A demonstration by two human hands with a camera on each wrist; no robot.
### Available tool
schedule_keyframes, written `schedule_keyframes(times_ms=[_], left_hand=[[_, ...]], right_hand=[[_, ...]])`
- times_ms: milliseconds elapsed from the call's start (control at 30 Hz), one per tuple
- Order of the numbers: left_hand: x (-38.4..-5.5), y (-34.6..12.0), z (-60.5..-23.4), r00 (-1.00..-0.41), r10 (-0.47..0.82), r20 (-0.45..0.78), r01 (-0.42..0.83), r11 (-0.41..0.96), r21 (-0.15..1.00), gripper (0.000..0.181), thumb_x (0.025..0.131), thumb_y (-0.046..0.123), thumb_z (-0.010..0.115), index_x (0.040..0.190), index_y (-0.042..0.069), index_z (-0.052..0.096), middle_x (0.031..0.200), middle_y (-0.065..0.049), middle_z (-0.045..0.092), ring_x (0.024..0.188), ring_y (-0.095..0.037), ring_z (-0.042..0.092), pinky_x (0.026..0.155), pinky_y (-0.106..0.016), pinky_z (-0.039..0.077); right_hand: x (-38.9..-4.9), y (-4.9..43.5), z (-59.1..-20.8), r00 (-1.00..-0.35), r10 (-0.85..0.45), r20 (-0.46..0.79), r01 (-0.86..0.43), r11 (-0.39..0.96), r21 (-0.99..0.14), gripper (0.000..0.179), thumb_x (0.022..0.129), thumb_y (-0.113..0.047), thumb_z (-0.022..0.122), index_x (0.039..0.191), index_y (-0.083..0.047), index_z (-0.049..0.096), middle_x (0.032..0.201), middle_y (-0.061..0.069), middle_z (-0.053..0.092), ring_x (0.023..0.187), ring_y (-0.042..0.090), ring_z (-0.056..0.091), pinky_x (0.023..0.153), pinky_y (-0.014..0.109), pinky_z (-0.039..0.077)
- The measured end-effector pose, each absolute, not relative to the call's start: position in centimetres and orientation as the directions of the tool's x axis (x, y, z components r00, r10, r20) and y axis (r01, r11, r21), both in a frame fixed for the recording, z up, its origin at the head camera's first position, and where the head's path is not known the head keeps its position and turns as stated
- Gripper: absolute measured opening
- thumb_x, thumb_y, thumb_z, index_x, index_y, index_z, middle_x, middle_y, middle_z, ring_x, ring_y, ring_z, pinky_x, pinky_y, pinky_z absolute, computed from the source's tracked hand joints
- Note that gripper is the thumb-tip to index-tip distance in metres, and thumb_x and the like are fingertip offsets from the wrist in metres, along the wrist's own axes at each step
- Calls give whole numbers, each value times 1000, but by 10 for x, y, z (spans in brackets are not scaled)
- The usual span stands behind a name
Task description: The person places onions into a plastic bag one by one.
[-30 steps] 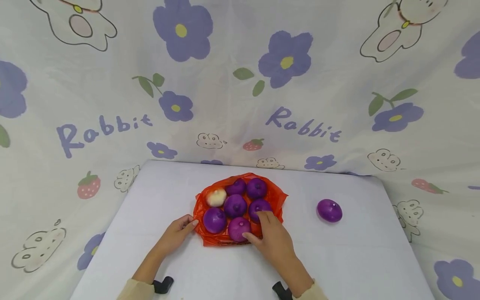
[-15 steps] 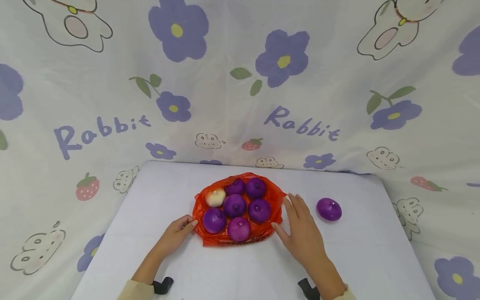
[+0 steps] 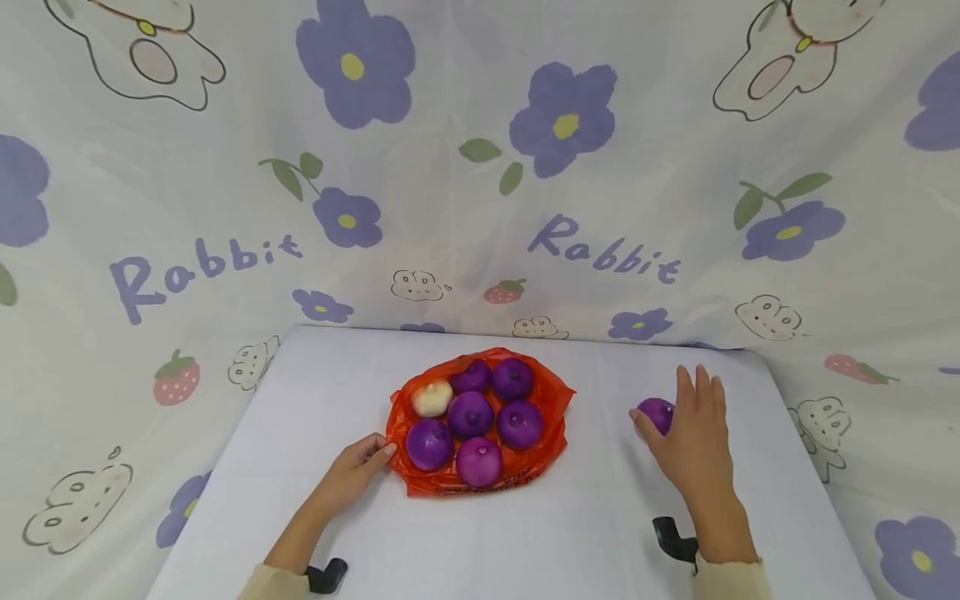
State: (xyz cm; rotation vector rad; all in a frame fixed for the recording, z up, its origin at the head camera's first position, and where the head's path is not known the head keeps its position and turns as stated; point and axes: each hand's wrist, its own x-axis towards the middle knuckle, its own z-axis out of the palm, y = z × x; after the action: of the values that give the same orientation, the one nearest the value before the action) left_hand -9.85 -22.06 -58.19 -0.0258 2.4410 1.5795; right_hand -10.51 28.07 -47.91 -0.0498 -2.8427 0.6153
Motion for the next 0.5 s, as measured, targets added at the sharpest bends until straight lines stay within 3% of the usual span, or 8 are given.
schedule_keyframes(times_ms=[100,233,500], left_hand=[[-98,-221,-580,-971,119,-208,-142,413,899,16,106,29,64,99,14,64,86,-2,61,85,-17,55,77,-32,43],[-98,-220,-579,-971,118,-208,-141,421,896,16,106,28,64,99,14,64,86,-1,61,85,-17,55,78,-32,43],[-99,-221,-579,-969,127,-210,-137,433,891,14,107,26,63,98,14,64,85,-1,61,85,-18,55,78,-32,43]], right_hand=[[-112,296,-491,-983,84,163,6,904,-428,105,91,-36,81,159,11,16,161,41,12,150,61,5,103,81,21],[-118,309,-502,-995,59,84,13,887,-462,108,94,-43,77,161,10,10,160,43,13,147,63,12,105,80,21],[-121,323,-529,-999,33,-11,33,858,-513,114,94,-49,77,160,11,6,156,45,20,138,67,27,101,80,29]])
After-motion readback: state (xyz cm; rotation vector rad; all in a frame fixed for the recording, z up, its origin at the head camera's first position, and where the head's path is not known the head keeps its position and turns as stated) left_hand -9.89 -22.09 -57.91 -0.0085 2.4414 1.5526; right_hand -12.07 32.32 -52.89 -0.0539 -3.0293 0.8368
